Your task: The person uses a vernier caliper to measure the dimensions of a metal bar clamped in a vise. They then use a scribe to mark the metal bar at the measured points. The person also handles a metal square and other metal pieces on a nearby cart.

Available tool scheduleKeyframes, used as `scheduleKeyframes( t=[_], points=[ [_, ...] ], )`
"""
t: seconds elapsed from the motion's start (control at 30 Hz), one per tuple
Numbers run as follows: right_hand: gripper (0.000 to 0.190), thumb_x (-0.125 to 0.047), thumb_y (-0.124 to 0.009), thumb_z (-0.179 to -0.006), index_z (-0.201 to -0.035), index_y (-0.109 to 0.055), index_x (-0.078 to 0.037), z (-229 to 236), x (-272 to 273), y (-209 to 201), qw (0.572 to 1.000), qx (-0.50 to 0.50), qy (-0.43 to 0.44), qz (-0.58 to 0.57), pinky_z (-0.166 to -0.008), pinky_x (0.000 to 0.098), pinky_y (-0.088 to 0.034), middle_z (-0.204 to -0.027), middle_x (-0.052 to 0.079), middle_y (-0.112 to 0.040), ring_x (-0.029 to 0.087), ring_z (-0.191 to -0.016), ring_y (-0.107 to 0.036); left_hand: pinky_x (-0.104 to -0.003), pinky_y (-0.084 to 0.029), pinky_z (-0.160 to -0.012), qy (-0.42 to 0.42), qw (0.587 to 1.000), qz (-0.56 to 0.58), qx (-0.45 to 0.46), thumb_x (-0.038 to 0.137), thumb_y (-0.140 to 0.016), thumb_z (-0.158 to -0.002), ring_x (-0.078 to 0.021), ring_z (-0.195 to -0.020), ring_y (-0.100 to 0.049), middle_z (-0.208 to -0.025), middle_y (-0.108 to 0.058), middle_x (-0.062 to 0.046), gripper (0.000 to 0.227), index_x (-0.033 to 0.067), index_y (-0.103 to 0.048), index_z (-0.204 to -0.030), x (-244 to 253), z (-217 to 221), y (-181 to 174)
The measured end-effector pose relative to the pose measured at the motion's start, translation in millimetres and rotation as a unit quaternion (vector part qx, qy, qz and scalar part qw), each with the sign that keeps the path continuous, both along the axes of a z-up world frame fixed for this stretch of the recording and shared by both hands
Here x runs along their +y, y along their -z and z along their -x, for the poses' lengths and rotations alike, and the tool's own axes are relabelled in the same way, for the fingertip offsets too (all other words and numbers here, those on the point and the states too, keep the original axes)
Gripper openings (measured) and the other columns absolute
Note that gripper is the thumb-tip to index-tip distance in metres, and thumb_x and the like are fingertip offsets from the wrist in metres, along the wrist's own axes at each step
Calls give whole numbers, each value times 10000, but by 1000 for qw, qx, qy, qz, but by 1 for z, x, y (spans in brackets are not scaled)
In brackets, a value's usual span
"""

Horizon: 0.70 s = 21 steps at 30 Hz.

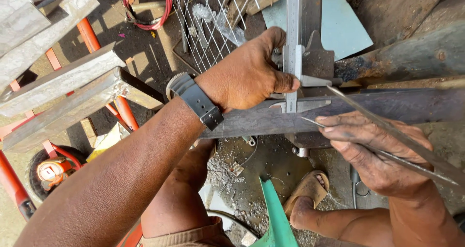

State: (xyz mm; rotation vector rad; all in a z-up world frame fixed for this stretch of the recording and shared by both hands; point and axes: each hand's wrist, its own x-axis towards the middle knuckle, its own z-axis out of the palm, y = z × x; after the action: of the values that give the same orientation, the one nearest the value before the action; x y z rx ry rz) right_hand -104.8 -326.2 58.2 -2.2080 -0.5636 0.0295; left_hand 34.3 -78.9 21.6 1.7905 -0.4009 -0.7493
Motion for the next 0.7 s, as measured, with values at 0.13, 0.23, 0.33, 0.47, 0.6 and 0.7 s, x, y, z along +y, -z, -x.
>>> scheduleKeyframes(
  t=[0.13, 0.23, 0.33, 0.47, 0.6, 0.7],
  points=[
    [153, -79, -598, -978, -1053, -721, -30, 0, 7, -5, 999, 7, 28, -24, -987, 403, -679, -1150, 170, -764, 312, -1133, -781, -371, -364, -528, -6, 999, -11, 43, 203, -858, -902, -129, -651, -379, -744, -454, 20, 465, 129, -464, -1138, -1, 1, -1],
    [160, -78, -592, -981, -1063, -721, -31, 3, 4, -2, 999, 11, 34, -26, -992, 393, -678, -1162, 168, -762, 312, -1147, -776, -392, -345, -520, -2, 999, -29, 37, 234, -863, -906, -138, -633, -372, -709, -445, 18, 469, 153, -450, -1112, -1, 0, 2],
    [189, -107, -577, -996, -1114, -710, -43, 6, 3, 1, 999, 22, 35, -31, -1024, 406, -690, -1203, 171, -748, 334, -1206, -757, -388, -356, -521, -6, 999, -20, 42, 221, -871, -902, -131, -636, -381, -711, -472, 19, 467, 166, -441, -1077, -1, 1, 5],
    [158, -29, -570, -982, -1040, -702, 34, 6, 11, 1, 996, 0, 42, -76, -1021, 410, -660, -1116, 213, -757, 347, -1133, -781, -408, -344, -521, -2, 998, -39, 40, 261, -848, -905, -140, -629, -369, -703, -447, 14, 490, 145, -463, -1186, -1, 1, 0],
    [120, 13, -585, -977, -1022, -691, 45, 8, 11, 6, 996, -27, 37, -73, -1014, 403, -655, -1074, 179, -758, 342, -1098, -786, -399, -364, -534, -7, 999, -30, 36, 250, -856, -892, -140, -653, -378, -718, -455, 12, 469, 144, -465, -1130, -2, 1, 1],
    [170, -4, -592, -971, -1093, -683, 71, 11, 7, 11, 993, 9, 58, -100, -1009, 409, -662, -1143, 228, -743, 367, -1145, -765, -385, -367, -526, -13, 999, -34, 34, 252, -863, -874, -132, -646, -391, -701, -471, 14, 491, 127, -482, -1157, -3, 1, 4]
  ],
)
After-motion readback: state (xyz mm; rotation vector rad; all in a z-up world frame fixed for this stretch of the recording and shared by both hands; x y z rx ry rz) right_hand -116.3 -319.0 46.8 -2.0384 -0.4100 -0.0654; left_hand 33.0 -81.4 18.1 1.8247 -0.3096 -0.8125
